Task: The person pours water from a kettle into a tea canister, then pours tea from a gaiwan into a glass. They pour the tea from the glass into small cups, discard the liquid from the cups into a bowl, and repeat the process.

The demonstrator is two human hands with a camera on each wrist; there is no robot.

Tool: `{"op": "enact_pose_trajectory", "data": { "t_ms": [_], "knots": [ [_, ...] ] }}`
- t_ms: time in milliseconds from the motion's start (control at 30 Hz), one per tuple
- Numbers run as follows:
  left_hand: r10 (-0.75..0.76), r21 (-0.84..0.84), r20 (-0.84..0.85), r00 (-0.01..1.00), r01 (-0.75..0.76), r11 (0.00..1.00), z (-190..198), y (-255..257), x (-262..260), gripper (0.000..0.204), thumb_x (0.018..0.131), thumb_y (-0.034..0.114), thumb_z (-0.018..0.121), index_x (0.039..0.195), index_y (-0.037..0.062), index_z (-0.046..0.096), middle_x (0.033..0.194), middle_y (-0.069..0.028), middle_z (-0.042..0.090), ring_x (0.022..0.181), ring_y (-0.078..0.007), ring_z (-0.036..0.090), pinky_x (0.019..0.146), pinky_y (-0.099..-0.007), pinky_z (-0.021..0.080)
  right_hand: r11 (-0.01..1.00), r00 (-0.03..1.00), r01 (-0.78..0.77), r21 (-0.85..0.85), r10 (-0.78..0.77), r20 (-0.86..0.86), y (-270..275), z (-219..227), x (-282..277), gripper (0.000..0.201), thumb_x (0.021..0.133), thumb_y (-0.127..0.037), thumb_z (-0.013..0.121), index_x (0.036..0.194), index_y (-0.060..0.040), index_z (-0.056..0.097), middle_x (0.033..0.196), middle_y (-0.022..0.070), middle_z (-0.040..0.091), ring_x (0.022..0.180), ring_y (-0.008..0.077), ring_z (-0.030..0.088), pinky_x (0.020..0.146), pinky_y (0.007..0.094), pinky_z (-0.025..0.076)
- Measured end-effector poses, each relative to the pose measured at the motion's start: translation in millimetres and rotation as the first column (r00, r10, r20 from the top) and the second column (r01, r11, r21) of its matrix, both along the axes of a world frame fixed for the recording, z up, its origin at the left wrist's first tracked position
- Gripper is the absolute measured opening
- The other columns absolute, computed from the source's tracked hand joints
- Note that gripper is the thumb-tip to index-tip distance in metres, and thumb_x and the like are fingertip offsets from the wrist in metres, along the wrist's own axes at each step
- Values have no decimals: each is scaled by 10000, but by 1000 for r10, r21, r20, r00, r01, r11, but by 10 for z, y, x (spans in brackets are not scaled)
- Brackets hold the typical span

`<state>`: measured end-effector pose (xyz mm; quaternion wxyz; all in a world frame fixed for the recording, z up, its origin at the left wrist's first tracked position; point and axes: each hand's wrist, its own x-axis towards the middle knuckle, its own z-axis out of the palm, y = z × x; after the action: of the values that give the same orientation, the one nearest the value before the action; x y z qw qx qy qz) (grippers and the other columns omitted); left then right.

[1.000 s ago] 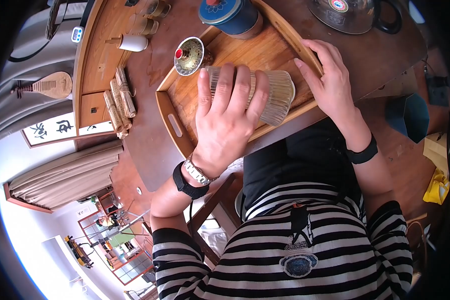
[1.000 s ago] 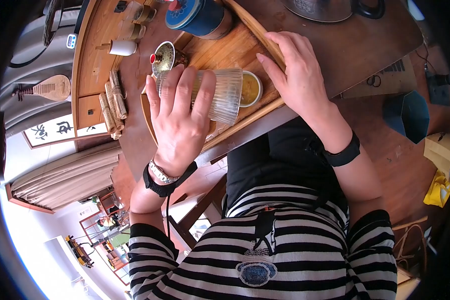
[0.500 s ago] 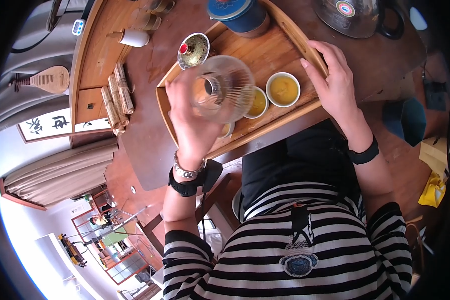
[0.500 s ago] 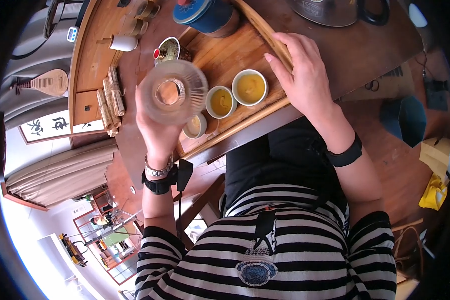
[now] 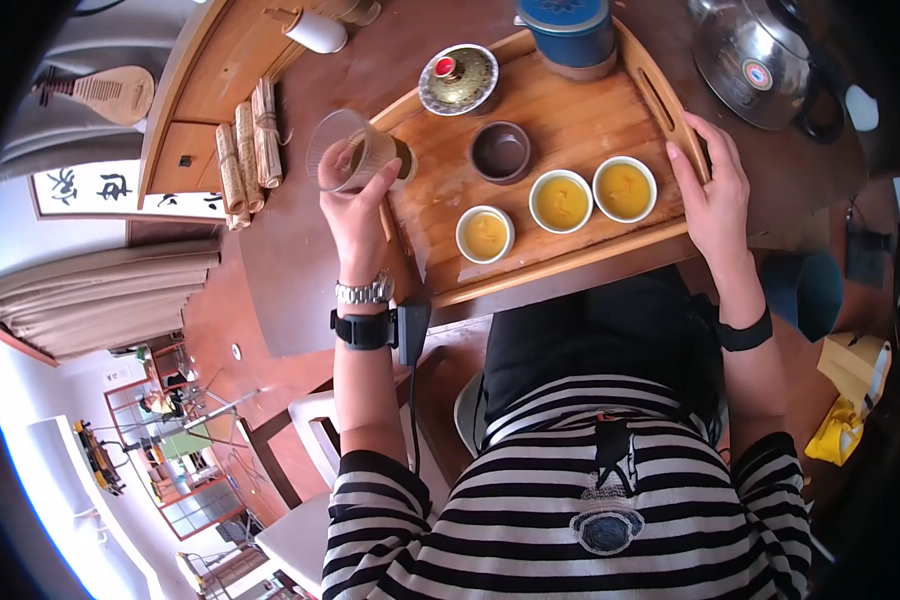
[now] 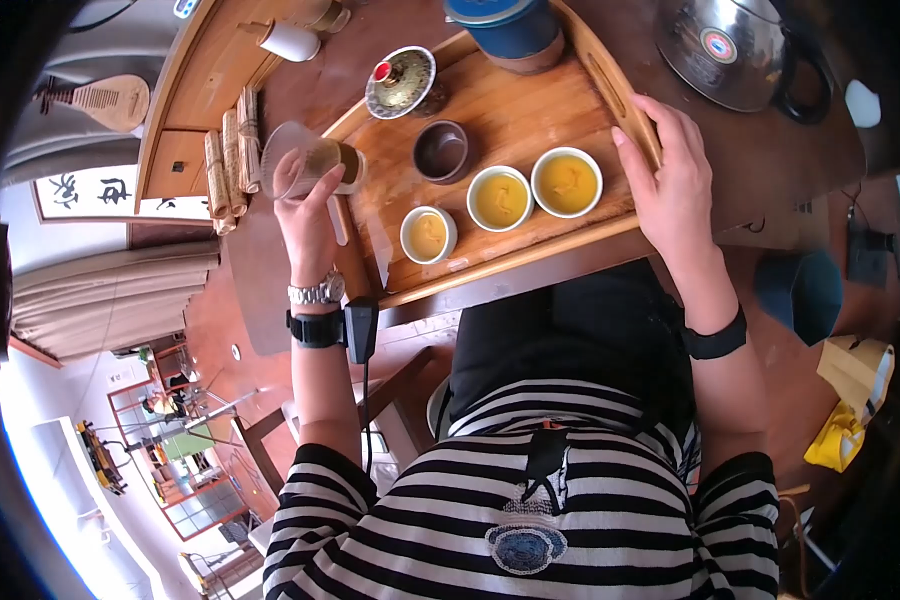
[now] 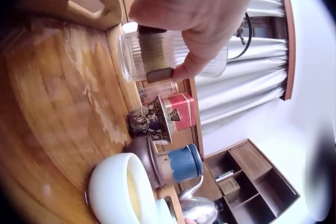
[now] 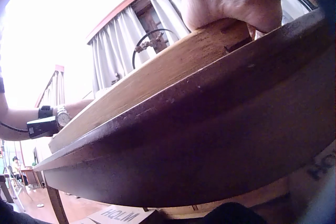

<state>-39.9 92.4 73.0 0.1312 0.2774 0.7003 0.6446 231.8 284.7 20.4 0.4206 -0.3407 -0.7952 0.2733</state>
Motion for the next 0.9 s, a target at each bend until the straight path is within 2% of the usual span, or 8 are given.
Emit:
{"op": "enact_pose_trajectory", "data": {
  "t_ms": [67,133,167,333,400,667,900],
  "knots": [
    [21,57,66,998,-24,998,-62,43,-62,518,638,-65,711,1091,-20,463,1095,-111,499,982,-190,521,830,-277,442,1000,1000,-13,16,13,10,5,15,9,307,801,-124,610,1085,-32,537,1017,165,561,946,315,543,819,362,433],
    [36,39,25,999,-37,999,-130,79,-136,527,631,-58,720,1088,-21,461,1101,-114,495,985,-194,518,834,-283,441,1000,999,-10,9,10,32,10,29,15,301,807,-120,602,1087,-32,536,1027,165,559,952,311,545,822,360,431],
    [49,-25,-38,998,-50,998,-137,100,-138,545,673,-42,693,1144,-41,419,1107,-139,523,981,-200,541,841,-296,437,1000,999,-5,12,4,43,13,24,19,300,812,-121,598,1090,-30,533,1031,164,558,953,310,546,824,358,430],
    [104,20,-14,994,-104,994,-232,212,-203,556,645,-48,714,1122,-42,428,1097,-136,515,974,-200,542,824,-296,455,1000,996,-16,20,14,84,30,33,31,300,819,-128,592,1096,-28,529,1035,161,557,961,306,544,832,350,425],
    [109,-16,-71,992,-110,994,-264,213,-227,568,638,-45,720,1125,-43,428,1100,-144,514,973,-201,543,815,-290,464,1000,994,-16,23,14,104,29,27,17,301,822,-130,590,1098,-28,528,1037,159,557,967,302,543,836,347,422],
    [143,-48,-17,990,-144,988,-264,227,-195,584,618,-7,748,1113,-51,442,1076,-142,536,940,-186,560,787,-277,478,1000,997,-15,-7,15,78,55,-30,15,305,824,-125,585,1108,-30,528,1067,143,560,996,269,542,864,337,409],
    [106,40,11,994,-106,994,-381,187,-259,593,630,4,754,1118,-50,423,1048,-130,548,931,-174,561,787,-273,479,999,996,-21,-29,24,92,62,-39,-6,304,833,-138,568,1108,-18,517,1062,151,559,990,269,544,858,334,410]
  ]
}}
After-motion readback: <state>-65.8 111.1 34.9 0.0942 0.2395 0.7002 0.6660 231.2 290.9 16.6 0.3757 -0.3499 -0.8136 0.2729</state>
